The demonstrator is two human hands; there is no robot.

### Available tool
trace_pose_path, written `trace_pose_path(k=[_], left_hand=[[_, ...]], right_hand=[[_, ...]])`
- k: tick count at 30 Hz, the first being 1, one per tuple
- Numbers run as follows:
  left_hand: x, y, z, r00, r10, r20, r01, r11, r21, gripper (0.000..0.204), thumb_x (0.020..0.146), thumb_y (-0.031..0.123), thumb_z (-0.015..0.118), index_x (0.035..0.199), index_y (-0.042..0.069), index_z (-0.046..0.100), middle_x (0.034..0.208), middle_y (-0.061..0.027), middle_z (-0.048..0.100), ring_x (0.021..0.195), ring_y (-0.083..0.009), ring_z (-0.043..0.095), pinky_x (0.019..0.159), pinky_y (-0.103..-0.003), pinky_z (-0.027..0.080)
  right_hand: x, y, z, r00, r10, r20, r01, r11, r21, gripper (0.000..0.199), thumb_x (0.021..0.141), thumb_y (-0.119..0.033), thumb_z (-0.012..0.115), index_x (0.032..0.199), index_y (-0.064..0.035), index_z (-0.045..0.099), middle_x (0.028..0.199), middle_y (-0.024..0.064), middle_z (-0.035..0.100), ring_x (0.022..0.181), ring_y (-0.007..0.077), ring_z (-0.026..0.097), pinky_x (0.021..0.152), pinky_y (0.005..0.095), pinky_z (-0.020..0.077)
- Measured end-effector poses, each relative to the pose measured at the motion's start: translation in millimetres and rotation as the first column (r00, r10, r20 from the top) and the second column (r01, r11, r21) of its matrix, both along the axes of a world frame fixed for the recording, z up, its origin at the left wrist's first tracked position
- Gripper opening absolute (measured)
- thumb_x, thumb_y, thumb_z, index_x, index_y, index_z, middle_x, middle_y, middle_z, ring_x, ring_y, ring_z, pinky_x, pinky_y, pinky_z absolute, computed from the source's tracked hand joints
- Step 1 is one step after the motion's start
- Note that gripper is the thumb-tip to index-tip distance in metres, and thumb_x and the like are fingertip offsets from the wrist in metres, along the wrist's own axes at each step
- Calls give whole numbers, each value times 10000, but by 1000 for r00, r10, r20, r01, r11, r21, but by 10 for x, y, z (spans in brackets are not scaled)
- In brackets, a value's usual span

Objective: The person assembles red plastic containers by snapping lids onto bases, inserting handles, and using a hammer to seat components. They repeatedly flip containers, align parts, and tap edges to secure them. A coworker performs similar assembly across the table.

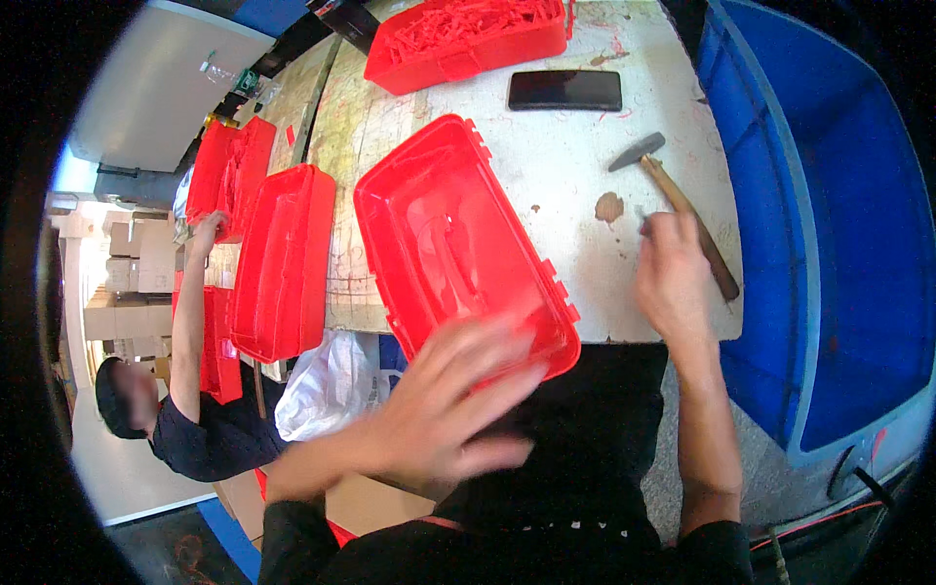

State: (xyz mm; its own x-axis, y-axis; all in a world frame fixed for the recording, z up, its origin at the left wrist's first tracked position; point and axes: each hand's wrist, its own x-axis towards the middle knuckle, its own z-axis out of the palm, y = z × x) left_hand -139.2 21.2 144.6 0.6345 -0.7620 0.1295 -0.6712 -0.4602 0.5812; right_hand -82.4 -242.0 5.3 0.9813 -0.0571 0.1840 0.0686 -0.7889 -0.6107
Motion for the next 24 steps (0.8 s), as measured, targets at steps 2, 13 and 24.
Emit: trace_pose_path(k=[2,13,24], left_hand=[[535,-269,-447,948,-143,285,129,989,69,380,911,328,639,1156,39,667,1239,-211,615,1287,-318,516,1070,-527,412],[1558,-679,-1075,761,590,269,-641,749,171,553,1011,486,405,830,80,734,765,-222,694,763,-440,676,720,-531,529],[1340,-210,-740,985,173,15,-173,978,113,409,838,15,688,1239,25,612,1180,-182,646,1072,-320,641,905,-374,512]], right_hand=[[-334,-123,97,995,-73,-64,91,933,349,144,970,-50,517,1084,-20,600,841,157,635,773,266,661,675,391,509],[-1543,77,131,770,230,-595,293,701,650,188,1031,-204,473,1105,-38,521,691,61,576,600,152,567,577,300,465],[-928,65,21,894,296,-335,88,618,781,191,1013,-151,504,1007,6,613,797,157,645,711,277,665,654,383,512]])
